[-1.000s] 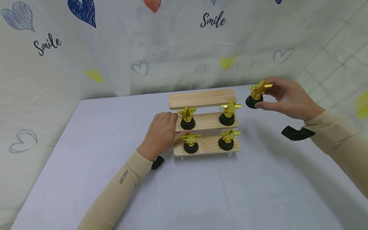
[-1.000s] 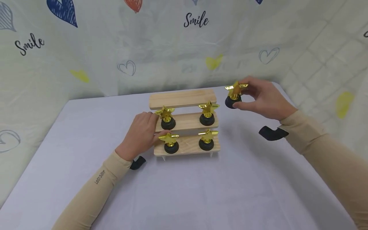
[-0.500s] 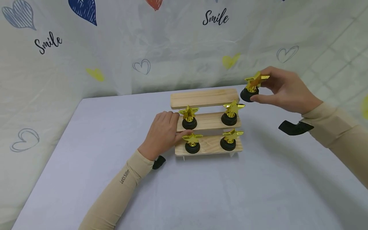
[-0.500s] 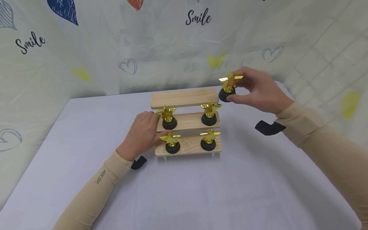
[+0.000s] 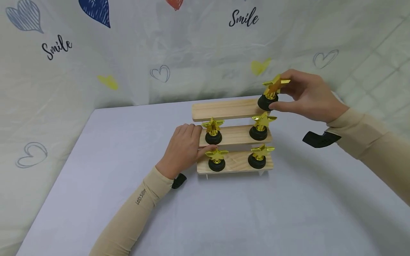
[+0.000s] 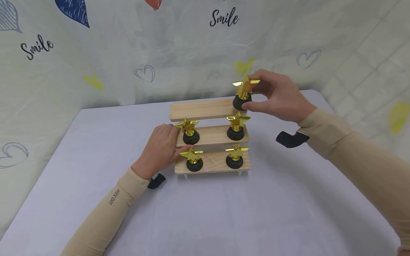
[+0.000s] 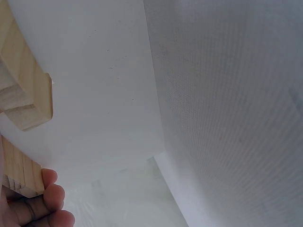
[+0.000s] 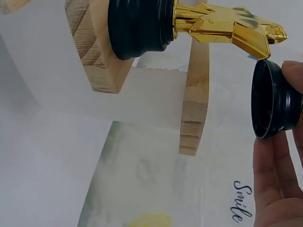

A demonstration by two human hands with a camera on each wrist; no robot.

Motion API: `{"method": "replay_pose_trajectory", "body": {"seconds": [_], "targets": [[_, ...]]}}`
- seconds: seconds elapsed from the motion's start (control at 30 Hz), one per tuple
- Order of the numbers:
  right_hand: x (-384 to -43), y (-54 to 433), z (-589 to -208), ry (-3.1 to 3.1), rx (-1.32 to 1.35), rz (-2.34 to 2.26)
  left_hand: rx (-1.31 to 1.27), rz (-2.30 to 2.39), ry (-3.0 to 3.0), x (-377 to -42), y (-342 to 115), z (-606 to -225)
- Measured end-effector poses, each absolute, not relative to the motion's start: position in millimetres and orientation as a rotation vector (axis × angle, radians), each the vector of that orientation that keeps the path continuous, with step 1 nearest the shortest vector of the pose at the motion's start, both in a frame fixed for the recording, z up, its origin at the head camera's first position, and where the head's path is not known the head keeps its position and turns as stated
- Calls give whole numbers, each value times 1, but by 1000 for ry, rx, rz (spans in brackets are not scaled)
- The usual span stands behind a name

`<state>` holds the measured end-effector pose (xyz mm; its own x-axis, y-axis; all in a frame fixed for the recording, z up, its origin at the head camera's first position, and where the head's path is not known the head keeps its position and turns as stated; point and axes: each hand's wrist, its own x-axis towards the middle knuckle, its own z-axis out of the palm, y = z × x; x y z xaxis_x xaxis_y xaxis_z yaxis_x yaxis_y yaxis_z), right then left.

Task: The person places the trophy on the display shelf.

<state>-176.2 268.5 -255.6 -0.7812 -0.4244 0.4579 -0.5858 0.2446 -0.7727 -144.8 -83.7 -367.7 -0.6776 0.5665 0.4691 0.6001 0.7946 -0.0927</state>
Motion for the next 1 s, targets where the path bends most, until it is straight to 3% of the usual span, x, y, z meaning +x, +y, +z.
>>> {"method": "replay_pose_trajectory", "body": {"seconds": [0.37, 1.0], "targets": [[-188, 250, -256, -2291, 1006, 1751, -870, -94, -2503, -146, -84, -368], [-207, 229, -266, -2442, 1040, 1553, -858, -66, -2497, -148, -85, -370]]}}
